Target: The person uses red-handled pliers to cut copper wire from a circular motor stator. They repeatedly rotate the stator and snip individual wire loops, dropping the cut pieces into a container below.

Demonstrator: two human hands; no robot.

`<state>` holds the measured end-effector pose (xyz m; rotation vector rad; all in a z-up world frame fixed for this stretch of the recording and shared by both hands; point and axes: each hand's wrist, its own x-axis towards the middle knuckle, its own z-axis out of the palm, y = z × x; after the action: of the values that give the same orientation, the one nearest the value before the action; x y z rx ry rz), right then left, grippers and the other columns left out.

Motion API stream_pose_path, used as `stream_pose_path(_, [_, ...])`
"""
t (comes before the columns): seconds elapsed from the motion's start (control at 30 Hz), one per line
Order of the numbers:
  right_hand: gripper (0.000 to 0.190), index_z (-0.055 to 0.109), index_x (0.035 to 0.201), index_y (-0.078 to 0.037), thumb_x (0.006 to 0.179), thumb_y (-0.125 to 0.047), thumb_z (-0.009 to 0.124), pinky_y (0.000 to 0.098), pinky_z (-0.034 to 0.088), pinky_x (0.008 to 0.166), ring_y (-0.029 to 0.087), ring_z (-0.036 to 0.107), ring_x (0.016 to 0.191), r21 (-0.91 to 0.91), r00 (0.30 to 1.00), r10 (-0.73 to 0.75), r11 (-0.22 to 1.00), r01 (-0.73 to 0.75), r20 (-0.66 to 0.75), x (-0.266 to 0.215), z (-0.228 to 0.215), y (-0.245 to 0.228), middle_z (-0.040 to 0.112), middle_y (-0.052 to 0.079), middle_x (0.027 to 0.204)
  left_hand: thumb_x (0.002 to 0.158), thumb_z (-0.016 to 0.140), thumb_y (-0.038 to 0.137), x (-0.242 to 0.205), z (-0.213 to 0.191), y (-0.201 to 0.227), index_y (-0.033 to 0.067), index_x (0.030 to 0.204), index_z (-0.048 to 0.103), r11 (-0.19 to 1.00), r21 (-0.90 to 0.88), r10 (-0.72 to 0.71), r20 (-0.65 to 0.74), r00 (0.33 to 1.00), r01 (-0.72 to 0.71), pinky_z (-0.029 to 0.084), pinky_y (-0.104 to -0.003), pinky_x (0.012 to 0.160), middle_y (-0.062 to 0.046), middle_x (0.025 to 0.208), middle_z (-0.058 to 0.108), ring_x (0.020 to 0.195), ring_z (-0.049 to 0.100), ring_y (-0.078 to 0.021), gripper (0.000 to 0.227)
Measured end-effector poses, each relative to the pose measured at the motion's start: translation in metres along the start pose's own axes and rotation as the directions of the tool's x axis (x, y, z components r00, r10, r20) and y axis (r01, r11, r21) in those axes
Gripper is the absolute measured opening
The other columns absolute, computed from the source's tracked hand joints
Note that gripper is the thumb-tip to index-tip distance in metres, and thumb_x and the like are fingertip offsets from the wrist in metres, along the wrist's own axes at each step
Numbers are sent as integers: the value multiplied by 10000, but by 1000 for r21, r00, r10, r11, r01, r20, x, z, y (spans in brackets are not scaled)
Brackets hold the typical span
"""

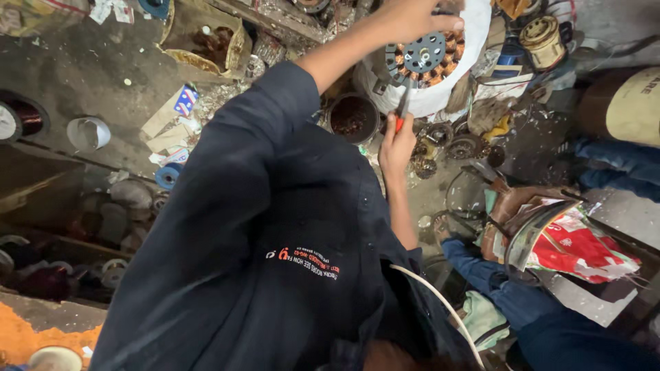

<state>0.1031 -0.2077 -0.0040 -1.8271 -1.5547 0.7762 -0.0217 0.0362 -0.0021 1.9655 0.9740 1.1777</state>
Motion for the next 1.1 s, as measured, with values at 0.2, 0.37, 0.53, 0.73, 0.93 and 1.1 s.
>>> stream_pose_path(0.2, [227,543,1234,-35,1118,-231,541,306,516,637,141,625,702,318,996,89,944,-87,8,-1,-25,-10,662,55,869,917,713,473,-6,15,-12,73,999,778,911,-245,-345,-6,939,333,581,-369,740,-86,870,806,792,771,-181,413])
stream_pose_path(0.37, [235,567,1274,-27,1130,-208,522,278,503,605,127,606,666,252,988,146,959,-128,-53,-20,-54,-30,653,67,856,888,735,396,-41,52,-47,-16,981,716,819,-315,-563,-280,778,479,574,-351,676,-129,835,792,745,770,-192,422])
stream_pose_path(0.53, [266,506,1320,-10,1148,-212,484,282,532,662,137,653,770,381,962,-22,916,128,-272,-25,-54,-58,707,86,957,886,670,235,-44,67,-74,-58,884,697,620,-576,-764,-289,577,533,552,-429,655,-201,782,784,698,673,-249,295])
stream_pose_path(0.73, [232,555,1253,13,1116,-174,560,398,563,751,287,700,839,-164,942,-193,975,152,-275,19,-13,-31,710,197,999,874,646,271,-52,81,-92,-38,883,689,623,-443,-778,-268,568,645,549,-422,662,-175,774,777,666,714,-232,312])
stream_pose_path(0.93, [174,529,1151,-11,1104,-177,511,417,568,690,324,712,734,112,973,-22,992,49,-228,18,-7,-24,710,190,863,827,670,293,-56,85,-101,-23,885,717,589,-397,-808,-303,505,704,561,-425,671,-191,788,783,734,775,-263,324])
stream_pose_path(1.1, [192,523,1130,-2,1111,-192,514,365,520,604,213,659,647,-15,996,39,999,-41,-86,33,-20,-39,653,123,777,881,674,331,-41,79,-80,-3,929,726,689,-300,-722,-364,588,660,554,-416,700,-199,842,760,775,742,-287,342])
